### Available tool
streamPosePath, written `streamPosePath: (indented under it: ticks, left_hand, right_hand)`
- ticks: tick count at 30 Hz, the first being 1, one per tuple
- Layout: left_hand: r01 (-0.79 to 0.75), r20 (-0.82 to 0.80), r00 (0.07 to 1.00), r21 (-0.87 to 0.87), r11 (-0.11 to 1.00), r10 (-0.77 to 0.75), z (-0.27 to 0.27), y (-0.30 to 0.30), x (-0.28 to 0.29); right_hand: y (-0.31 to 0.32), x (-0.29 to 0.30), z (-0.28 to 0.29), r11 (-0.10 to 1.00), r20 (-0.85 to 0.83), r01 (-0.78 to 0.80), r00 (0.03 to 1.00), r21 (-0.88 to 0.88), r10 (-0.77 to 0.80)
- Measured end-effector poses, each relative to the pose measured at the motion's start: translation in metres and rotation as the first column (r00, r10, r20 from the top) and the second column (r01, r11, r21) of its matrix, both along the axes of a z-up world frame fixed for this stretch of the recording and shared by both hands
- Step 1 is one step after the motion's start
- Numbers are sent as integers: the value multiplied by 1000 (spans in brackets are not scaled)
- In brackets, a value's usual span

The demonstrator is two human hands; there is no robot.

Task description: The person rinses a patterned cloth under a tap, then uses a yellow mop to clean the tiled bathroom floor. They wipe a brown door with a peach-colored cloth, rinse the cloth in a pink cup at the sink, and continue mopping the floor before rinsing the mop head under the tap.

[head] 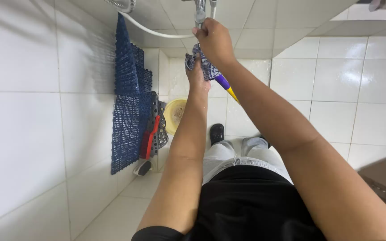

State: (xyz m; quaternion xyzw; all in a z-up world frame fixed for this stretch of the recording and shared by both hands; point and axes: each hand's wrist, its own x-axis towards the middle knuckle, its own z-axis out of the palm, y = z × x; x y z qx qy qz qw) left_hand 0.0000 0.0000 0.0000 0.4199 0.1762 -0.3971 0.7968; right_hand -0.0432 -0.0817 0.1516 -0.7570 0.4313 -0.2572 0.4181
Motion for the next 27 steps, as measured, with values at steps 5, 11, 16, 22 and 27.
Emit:
streamPosePath:
  ticks: [5,11,16,22,27]
  left_hand:
    - [90,45,995,-115,989,-85,-22,3,-1]
    - [264,46,964,-99,959,-261,17,10,-17]
    - [389,77,921,-138,911,-381,14,9,-14]
    - [550,34,834,42,834,-551,72,4,4]
    - [563,128,799,183,806,-587,81,-6,11]
  right_hand:
    - [-9,-42,-25,941,-50,71,997,330,-58]
    - [-7,-79,-42,580,19,200,937,790,-348]
    - [-9,-86,-30,354,202,-28,862,935,-465]
    - [-8,-91,-43,354,401,-243,775,903,-489]
    - [-4,-89,-50,409,416,-238,799,881,-433]
